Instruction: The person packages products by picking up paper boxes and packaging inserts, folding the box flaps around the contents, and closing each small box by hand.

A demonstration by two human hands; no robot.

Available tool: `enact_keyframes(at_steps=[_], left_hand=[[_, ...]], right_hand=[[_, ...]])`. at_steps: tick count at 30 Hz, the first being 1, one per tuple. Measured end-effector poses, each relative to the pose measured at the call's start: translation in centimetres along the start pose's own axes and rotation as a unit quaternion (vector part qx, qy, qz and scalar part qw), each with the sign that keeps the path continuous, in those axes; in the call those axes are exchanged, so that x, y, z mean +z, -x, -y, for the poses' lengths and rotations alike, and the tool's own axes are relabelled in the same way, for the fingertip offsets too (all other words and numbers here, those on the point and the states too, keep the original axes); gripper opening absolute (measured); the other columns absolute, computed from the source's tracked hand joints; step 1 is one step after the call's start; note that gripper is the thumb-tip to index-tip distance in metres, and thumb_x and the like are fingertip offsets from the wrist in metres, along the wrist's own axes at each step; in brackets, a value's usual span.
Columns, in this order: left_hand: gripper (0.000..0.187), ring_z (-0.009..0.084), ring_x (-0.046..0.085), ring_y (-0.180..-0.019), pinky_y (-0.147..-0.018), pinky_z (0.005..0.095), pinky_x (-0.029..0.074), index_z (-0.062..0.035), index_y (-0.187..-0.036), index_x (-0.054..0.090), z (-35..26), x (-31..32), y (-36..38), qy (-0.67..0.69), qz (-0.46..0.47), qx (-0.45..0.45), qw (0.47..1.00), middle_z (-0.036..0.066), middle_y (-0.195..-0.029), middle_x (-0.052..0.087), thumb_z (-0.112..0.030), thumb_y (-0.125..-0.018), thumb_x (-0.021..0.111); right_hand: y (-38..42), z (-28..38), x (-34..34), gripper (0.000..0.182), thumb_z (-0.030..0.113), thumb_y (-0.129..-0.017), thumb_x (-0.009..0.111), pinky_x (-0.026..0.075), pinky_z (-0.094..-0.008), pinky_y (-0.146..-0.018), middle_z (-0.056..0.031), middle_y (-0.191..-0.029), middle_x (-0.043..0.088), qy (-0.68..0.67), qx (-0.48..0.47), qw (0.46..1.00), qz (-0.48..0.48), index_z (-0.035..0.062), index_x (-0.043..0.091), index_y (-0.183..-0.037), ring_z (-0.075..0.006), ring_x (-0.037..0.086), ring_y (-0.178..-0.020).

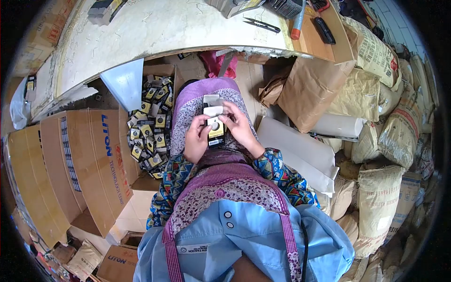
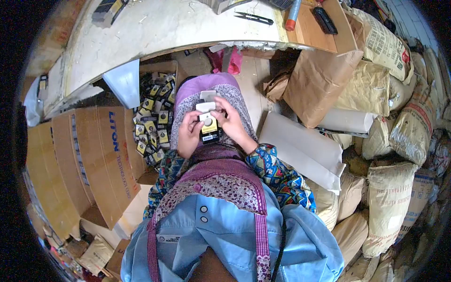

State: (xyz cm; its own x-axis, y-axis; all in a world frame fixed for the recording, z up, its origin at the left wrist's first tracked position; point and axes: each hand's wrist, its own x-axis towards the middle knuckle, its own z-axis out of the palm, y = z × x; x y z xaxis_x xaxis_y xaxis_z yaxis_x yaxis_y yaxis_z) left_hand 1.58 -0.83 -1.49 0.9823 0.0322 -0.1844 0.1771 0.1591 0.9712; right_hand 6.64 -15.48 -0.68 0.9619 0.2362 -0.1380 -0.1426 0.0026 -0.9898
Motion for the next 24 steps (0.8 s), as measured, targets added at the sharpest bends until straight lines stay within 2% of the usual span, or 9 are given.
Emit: enact_keyframes(at_steps=[4, 6, 9, 15, 19, 20, 21, 22, 24], left_hand=[[0.027, 0.0140, 0.058, -0.092, -0.080, 0.0246, 0.046, 0.0012, -0.111, 0.044, 0.1, 0.1, 0.0, -0.001, -0.011, 0.004, 1.000, 0.012, -0.100, 0.059, 0.007, -0.086, 0.050], [0.027, 0.0140, 0.058, -0.092, -0.080, 0.0245, 0.046, 0.0011, -0.111, 0.044, 0.2, 0.1, 0.1, 0.018, -0.007, 0.008, 1.000, 0.012, -0.100, 0.059, 0.007, -0.086, 0.050], [0.027, 0.0139, 0.058, -0.092, -0.080, 0.0247, 0.047, 0.0012, -0.111, 0.043, 0.5, 0.0, 0.1, -0.004, 0.000, 0.014, 1.000, 0.012, -0.099, 0.058, 0.008, -0.085, 0.050], [0.024, 0.0160, 0.059, -0.091, -0.079, 0.0247, 0.046, 0.0015, -0.107, 0.047, 0.0, -0.1, 0.0, 0.066, -0.037, -0.012, 0.997, 0.012, -0.100, 0.058, 0.009, -0.084, 0.049], [0.023, 0.0161, 0.060, -0.090, -0.074, 0.0270, 0.049, 0.0010, -0.105, 0.049, -0.9, -2.5, -0.1, -0.075, -0.018, -0.014, 0.997, 0.014, -0.101, 0.058, 0.006, -0.083, 0.051], [0.024, 0.0196, 0.060, -0.089, -0.073, 0.0294, 0.049, 0.0007, -0.106, 0.049, -2.2, -3.8, 0.1, -0.178, -0.065, -0.030, 0.981, 0.015, -0.101, 0.058, 0.005, -0.082, 0.052], [0.026, 0.0231, 0.061, -0.088, -0.071, 0.0318, 0.050, 0.0004, -0.107, 0.049, -3.2, -5.0, 0.2, -0.279, -0.111, -0.046, 0.953, 0.016, -0.101, 0.058, 0.003, -0.082, 0.053], [0.029, 0.0277, 0.060, -0.089, -0.073, 0.0352, 0.049, -0.0004, -0.109, 0.049, -3.5, -6.0, 0.7, -0.377, -0.160, -0.001, 0.912, 0.017, -0.101, 0.058, 0.002, -0.081, 0.054], [0.030, 0.0378, 0.056, -0.092, -0.078, 0.0436, 0.047, -0.0009, -0.109, 0.052, -3.5, -7.3, 0.7, -0.538, -0.231, 0.121, 0.802, 0.019, -0.103, 0.057, -0.002, -0.079, 0.057]], right_hand=[[-0.3, -0.5, -0.6, 0.017, 0.004, -0.084, 0.061, 0.043, -0.0242, -0.079, -0.0051, -0.092, 0.062, 0.056, -0.023, 0.996, 0.061, -0.0022, 0.062, -0.099, -0.0117, 0.057, -0.085], [-0.5, -0.4, -0.4, 0.014, 0.007, -0.081, 0.066, 0.044, -0.0214, -0.072, -0.0031, -0.085, 0.064, -0.037, 0.117, 0.992, 0.014, -0.0019, 0.065, -0.092, -0.0088, 0.057, -0.077], [-0.9, -0.5, -0.5, 0.013, 0.009, -0.081, 0.067, 0.043, -0.0193, -0.066, -0.0012, -0.079, 0.064, -0.098, 0.130, 0.987, 0.015, -0.0015, 0.065, -0.089, -0.0065, 0.056, -0.072], [-0.7, 0.3, -1.8, 0.009, 0.008, -0.081, 0.066, 0.044, -0.0225, -0.069, -0.0024, -0.080, 0.065, 0.087, 0.028, 0.988, 0.125, -0.0005, 0.065, -0.083, -0.0073, 0.055, -0.074], [-0.6, 0.0, -0.9, 0.021, 0.012, -0.076, 0.070, 0.046, -0.0286, -0.070, -0.0073, -0.085, 0.064, 0.097, 0.056, 0.987, 0.113, 0.0013, 0.063, -0.093, -0.0154, 0.059, -0.078], [-0.4, 0.4, -0.7, 0.030, 0.014, -0.074, 0.072, 0.046, -0.0326, -0.071, -0.0097, -0.089, 0.062, 0.259, 0.001, 0.963, 0.071, 0.0012, 0.059, -0.098, -0.0211, 0.059, -0.081], [-0.3, 0.6, -0.5, 0.039, 0.016, -0.071, 0.073, 0.046, -0.0366, -0.072, -0.0122, -0.093, 0.060, 0.412, -0.054, 0.909, 0.026, 0.0010, 0.056, -0.102, -0.0269, 0.059, -0.084], [0.0, -0.6, -0.8, 0.053, 0.019, -0.065, 0.074, 0.042, -0.0420, -0.078, -0.0148, -0.098, 0.056, 0.542, -0.071, 0.835, 0.058, 0.0016, 0.050, -0.109, -0.0335, 0.054, -0.091], [0.3, -2.4, -0.7, 0.050, 0.019, -0.064, 0.074, 0.039, -0.0414, -0.080, -0.0144, -0.099, 0.055, 0.576, -0.086, 0.810, 0.061, 0.0013, 0.052, -0.107, -0.0318, 0.054, -0.092]])
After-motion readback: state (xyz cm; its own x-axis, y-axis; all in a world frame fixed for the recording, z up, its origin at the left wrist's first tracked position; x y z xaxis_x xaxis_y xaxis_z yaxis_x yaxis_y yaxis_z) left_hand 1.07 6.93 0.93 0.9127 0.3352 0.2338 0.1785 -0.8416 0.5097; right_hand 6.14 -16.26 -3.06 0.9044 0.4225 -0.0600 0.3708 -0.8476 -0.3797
